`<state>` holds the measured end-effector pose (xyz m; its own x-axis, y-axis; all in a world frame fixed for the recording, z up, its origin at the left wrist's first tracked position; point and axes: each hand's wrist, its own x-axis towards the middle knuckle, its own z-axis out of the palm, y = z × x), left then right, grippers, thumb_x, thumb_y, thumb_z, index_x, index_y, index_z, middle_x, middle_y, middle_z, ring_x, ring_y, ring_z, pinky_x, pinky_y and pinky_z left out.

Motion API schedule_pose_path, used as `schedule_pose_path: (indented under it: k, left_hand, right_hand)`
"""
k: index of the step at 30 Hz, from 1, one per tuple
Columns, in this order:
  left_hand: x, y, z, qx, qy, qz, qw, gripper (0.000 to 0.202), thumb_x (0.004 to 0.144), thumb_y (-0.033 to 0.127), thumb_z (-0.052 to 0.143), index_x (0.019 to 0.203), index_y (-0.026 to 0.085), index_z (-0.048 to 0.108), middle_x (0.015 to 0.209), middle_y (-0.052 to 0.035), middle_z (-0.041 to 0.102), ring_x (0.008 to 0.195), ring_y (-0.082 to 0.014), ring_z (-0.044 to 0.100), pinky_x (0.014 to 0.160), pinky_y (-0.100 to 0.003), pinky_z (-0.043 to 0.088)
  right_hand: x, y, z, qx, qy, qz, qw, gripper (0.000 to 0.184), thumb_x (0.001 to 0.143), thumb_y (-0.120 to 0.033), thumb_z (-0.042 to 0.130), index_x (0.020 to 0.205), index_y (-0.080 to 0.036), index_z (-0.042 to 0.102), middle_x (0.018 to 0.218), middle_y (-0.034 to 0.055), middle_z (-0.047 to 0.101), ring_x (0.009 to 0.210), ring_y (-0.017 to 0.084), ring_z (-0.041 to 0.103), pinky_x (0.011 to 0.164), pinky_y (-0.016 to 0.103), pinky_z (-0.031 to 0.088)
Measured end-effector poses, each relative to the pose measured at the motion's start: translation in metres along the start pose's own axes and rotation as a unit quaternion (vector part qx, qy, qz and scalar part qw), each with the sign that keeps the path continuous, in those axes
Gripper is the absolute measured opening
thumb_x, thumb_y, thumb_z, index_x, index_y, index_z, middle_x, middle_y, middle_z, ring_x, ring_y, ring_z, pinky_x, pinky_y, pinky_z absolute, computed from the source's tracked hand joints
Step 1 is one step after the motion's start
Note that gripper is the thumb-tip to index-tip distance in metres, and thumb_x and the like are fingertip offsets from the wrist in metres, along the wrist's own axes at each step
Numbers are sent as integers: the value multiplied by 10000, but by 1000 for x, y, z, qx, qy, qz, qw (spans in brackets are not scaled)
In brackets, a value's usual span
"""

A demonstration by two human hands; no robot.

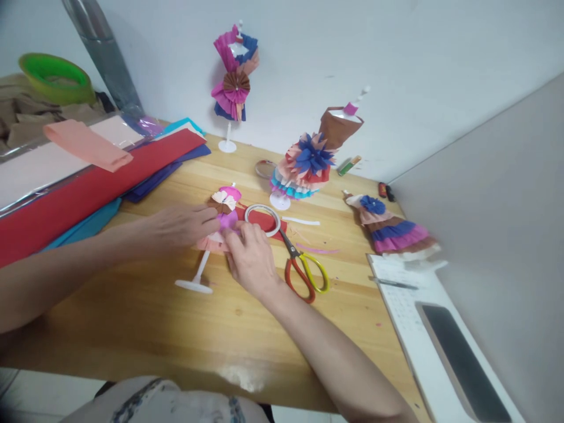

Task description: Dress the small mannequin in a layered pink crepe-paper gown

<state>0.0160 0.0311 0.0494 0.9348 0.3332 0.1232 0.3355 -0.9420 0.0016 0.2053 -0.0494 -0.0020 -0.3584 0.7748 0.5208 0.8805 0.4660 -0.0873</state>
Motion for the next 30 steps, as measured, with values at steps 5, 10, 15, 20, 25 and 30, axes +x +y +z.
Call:
schedule_pose_path:
  k: [5,10,15,20,25,30]
  left_hand:
    - [6,-3,1,-25,-46,33,998,138,935,204,486,842,135,563,807,-47,590,697,-160,500,551,-283,256]
    - [9,0,-12,-99,-28,-32,994,159,876,129,508,719,152,517,733,-11,566,637,-131,479,561,-256,279]
    - [2,11,-12,-172,25,-78,982,227,872,160,503,647,161,476,644,18,505,598,-116,457,559,-239,296]
    - [-8,24,5,-183,133,-69,972,204,886,158,494,684,169,476,657,26,519,606,-113,458,567,-237,340]
    - [-11,36,18,-131,207,-57,968,222,928,182,427,710,194,470,699,-6,560,671,-149,510,613,-277,415]
    - [-12,40,31,-68,280,-25,957,182,839,314,632,884,168,532,900,-67,637,853,-210,560,763,-336,494]
  right_hand:
    - [-2,0,5,97,54,3,994,104,887,-152,479,873,-177,579,904,103,608,837,217,535,714,344,465]
    - [-6,0,0,209,118,51,969,88,860,-150,513,788,-197,532,779,62,581,758,189,558,671,327,475]
    - [-8,-5,-6,164,67,-8,984,246,790,-289,586,1000,-167,551,984,134,600,924,272,558,764,432,475]
    - [-10,-4,0,71,71,-3,995,363,818,-341,609,1109,-138,533,1075,170,584,971,291,537,788,436,462]
    - [-13,0,4,81,128,-2,988,86,894,-233,513,880,-176,577,819,88,597,788,220,543,685,356,449]
    - [-15,1,3,111,160,-26,981,92,873,-147,520,869,-164,610,792,87,641,755,203,572,670,351,441]
